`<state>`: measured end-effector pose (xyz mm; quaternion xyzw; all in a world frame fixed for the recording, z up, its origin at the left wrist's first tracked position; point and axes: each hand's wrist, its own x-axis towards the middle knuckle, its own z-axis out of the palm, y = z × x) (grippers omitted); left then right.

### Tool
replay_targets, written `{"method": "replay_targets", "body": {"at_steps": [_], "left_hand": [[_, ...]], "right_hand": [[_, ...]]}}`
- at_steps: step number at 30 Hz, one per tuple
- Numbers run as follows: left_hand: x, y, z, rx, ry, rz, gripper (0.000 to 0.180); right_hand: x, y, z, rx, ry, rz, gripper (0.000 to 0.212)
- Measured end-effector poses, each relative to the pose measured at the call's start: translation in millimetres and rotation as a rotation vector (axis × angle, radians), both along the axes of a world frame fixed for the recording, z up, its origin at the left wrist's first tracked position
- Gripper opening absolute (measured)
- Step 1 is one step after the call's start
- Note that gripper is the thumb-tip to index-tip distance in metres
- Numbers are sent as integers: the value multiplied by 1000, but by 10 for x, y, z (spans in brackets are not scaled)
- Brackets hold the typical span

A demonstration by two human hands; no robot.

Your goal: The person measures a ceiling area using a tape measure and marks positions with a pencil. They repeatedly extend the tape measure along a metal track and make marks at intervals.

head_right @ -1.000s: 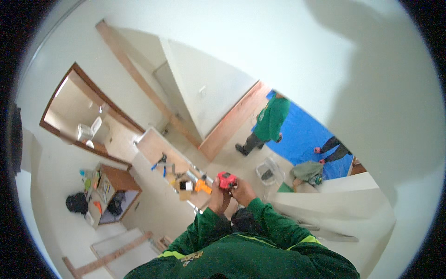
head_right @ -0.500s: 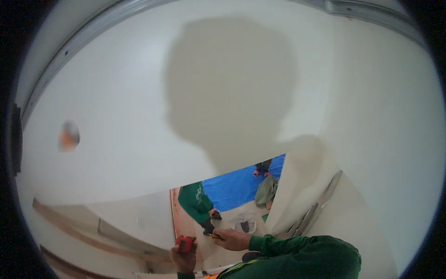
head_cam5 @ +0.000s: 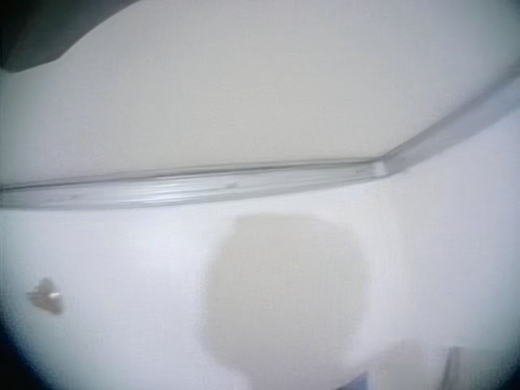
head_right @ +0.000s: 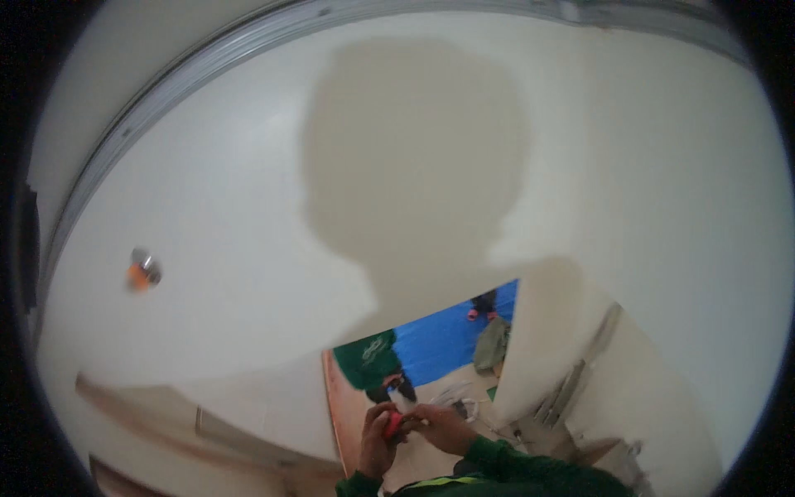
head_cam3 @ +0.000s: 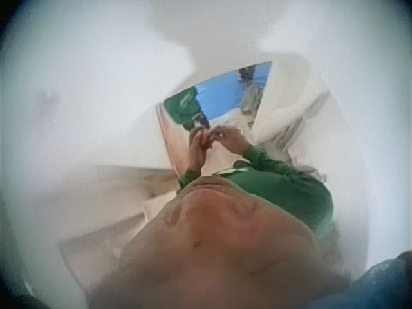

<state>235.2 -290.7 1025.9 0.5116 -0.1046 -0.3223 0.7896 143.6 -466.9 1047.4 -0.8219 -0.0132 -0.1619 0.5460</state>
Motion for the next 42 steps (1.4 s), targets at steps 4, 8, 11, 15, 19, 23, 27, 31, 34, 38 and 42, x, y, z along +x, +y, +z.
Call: {"method": "replay_targets", "body": {"at_steps": [4,8,11,15,19,23,27,31,34,38,42], "left_hand": [[-26,54,-125,12,-242,-262,46],[60,263,408,367,-863,-324,54],[-13,417,710,392,-1022,-213,53],[-11,551,1138,495,-1180,121,51],[197,1138,1652,623,-1316,253,45],[736,2052,1775,640,-1411,542,33],[1003,3311,2601,890,-1585,852,7],[1038,2993,3584,732,-1696,820,8],[1317,2642,4061,750,-1779,817,16],[1637,2338,4386,684,-1816,785,23],[1748,2606,4443,732,-1763,795,30]], "right_hand": [[-124,-68,146,289,136,3,18],[-109,30,305,111,176,7,12],[-150,29,614,103,173,122,11],[-163,-197,881,240,157,186,15],[-278,-987,1030,164,-154,18,23],[-588,-1815,1595,447,-604,-298,38],[-412,-1925,2505,683,-997,-386,40],[-125,-2000,3115,825,-1095,-14,24],[475,-1580,3456,824,-1172,-68,17],[815,-1389,3819,807,-1002,-235,21],[891,-1362,3919,750,-985,-353,23]]}}
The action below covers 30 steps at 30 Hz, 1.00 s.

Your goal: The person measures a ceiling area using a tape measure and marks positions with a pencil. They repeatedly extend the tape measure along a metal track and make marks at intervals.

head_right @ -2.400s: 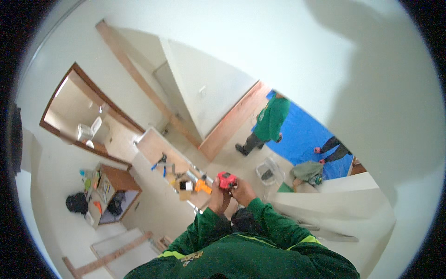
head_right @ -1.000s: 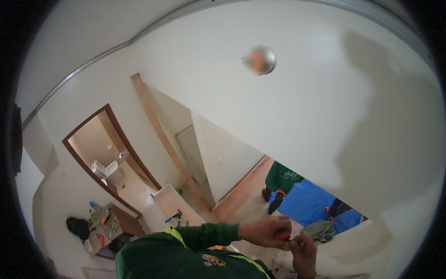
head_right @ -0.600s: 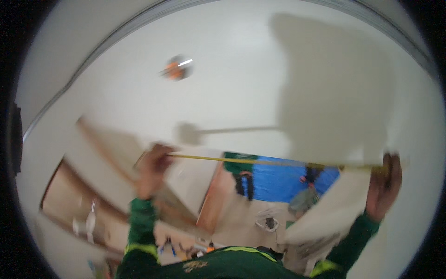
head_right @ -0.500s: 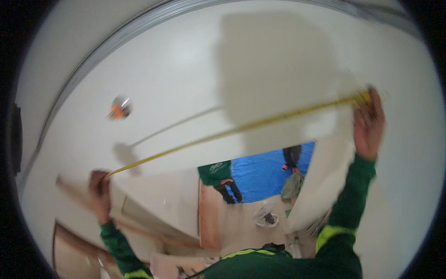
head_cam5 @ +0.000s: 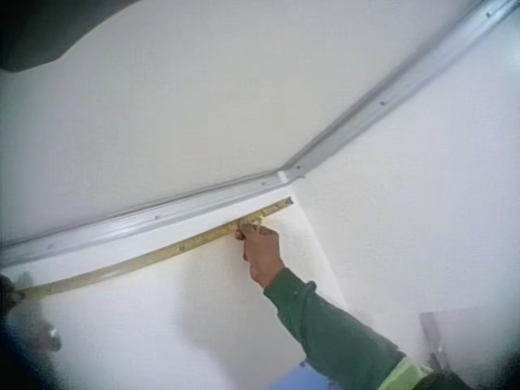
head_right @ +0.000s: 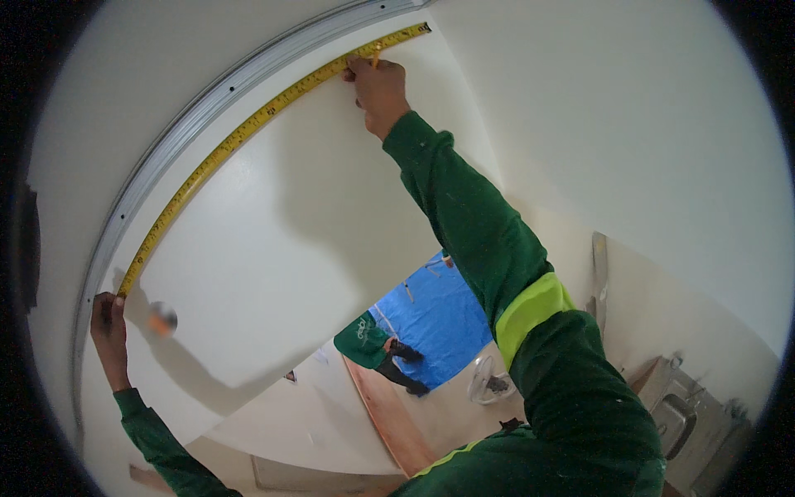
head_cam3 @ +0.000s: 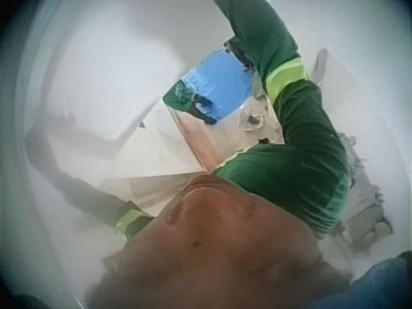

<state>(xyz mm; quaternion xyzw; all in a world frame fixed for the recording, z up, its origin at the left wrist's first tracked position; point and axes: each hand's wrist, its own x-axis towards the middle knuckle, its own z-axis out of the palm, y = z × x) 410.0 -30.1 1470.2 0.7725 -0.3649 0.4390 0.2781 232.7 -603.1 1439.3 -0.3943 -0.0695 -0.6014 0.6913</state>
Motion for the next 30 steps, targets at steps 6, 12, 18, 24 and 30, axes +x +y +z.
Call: {"method": "replay_targets", "body": {"at_steps": [6,12,18,24,30], "left_hand": [[1223,613,-38,-117,58,0,30],[1737,1394,104,-147,-144,110,33],[1796,715,-74,-409,-283,104,34],[1160,650,228,-437,-334,357,36],[967,482,169,-432,-211,479,47]], "right_hand": [[66,-343,201,-6,12,-105,24],[187,-702,181,-603,351,-762,26],[70,-1044,264,-245,264,-238,30],[-92,-807,522,-278,404,-200,17],[-34,-914,466,-298,440,-325,21]]}}
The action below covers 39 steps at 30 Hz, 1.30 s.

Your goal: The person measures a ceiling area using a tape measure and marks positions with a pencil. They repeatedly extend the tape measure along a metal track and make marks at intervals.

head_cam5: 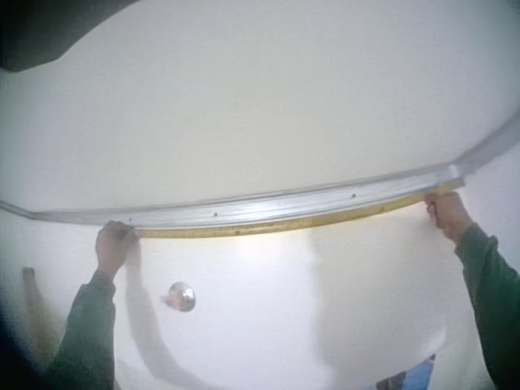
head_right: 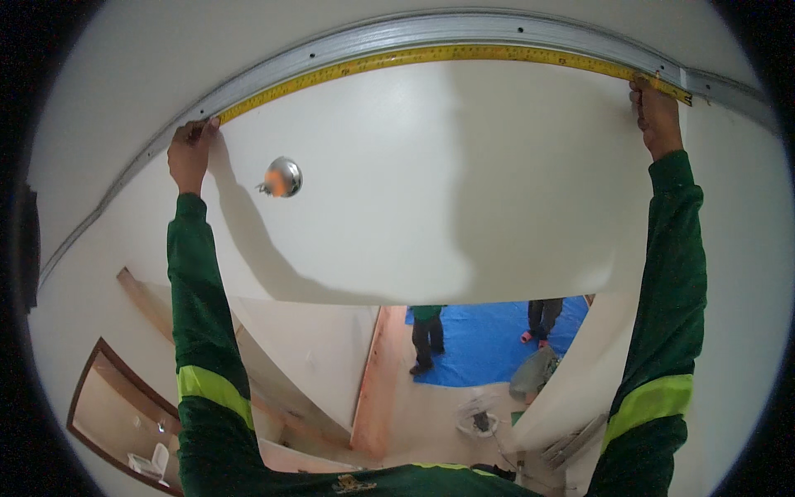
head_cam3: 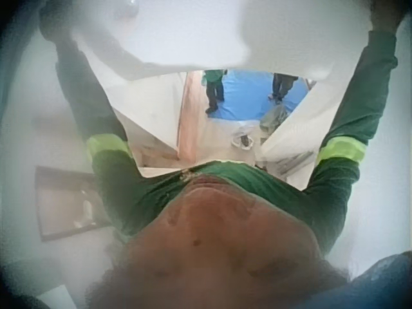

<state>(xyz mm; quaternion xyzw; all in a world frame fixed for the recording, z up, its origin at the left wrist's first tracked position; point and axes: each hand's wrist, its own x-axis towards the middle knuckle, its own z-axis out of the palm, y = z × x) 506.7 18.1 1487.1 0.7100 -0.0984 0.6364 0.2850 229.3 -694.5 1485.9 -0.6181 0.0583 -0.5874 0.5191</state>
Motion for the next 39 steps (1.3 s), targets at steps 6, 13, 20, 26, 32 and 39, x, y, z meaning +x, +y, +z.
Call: {"method": "replay_targets", "body": {"at_steps": [6,13,20,26,32,39], "left_hand": [[-113,-23,54,-27,172,117,48],[-9,53,148,37,208,112,53],[23,122,184,55,196,116,49],[-101,53,197,91,207,168,49],[-141,48,229,123,186,173,46],[-343,-727,52,120,27,-79,40]], "right_hand": [[67,173,-56,13,-18,-103,28],[292,314,-316,-78,-173,-311,47],[302,858,-441,-93,-214,-243,39],[-192,994,-317,102,-184,370,29],[28,814,-295,149,-407,467,26],[300,892,-105,195,-332,102,25]]}}
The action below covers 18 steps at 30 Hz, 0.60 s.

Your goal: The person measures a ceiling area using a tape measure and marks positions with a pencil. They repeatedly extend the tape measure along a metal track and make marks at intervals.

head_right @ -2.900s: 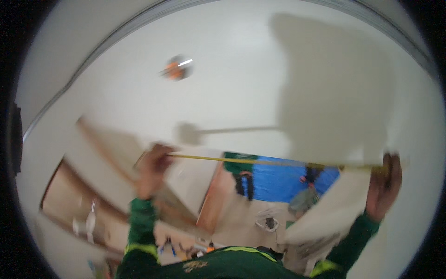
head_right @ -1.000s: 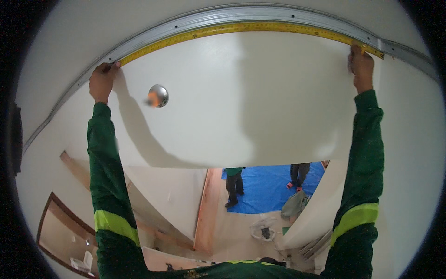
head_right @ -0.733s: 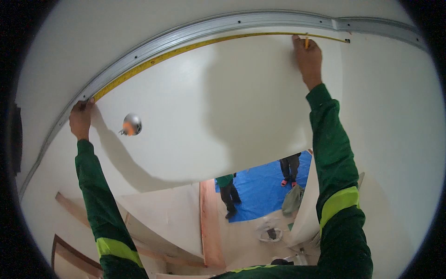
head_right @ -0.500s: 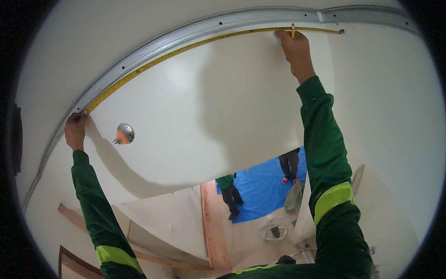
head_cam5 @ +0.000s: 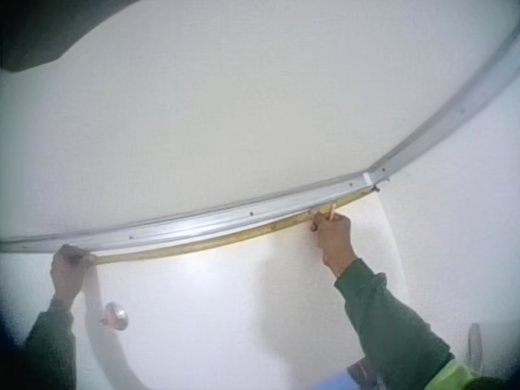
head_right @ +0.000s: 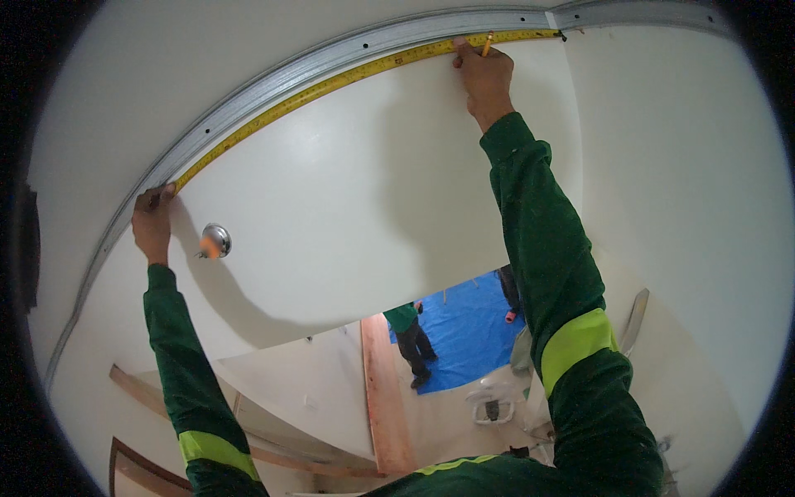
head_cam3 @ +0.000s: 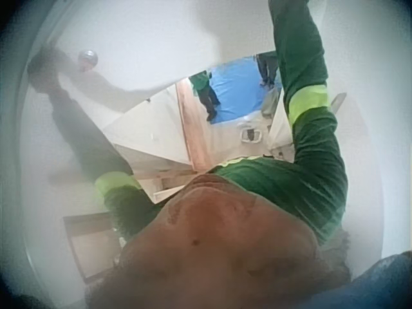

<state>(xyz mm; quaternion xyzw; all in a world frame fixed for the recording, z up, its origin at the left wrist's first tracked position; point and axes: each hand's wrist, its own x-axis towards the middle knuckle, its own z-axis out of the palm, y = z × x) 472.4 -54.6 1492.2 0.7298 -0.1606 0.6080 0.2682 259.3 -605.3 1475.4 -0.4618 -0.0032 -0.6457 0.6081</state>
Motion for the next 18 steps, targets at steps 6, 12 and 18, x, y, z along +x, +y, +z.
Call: {"method": "replay_targets", "body": {"at_steps": [6,12,18], "left_hand": [[-536,-1027,-31,-1,-65,-69,32],[-638,-1400,-60,-28,-162,40,28],[-599,-1377,-43,-22,-115,7,35]], "right_hand": [[-38,-202,31,-8,32,-11,25],[-180,-308,64,-86,45,5,27],[-234,-400,-14,-189,112,-93,36]]}}
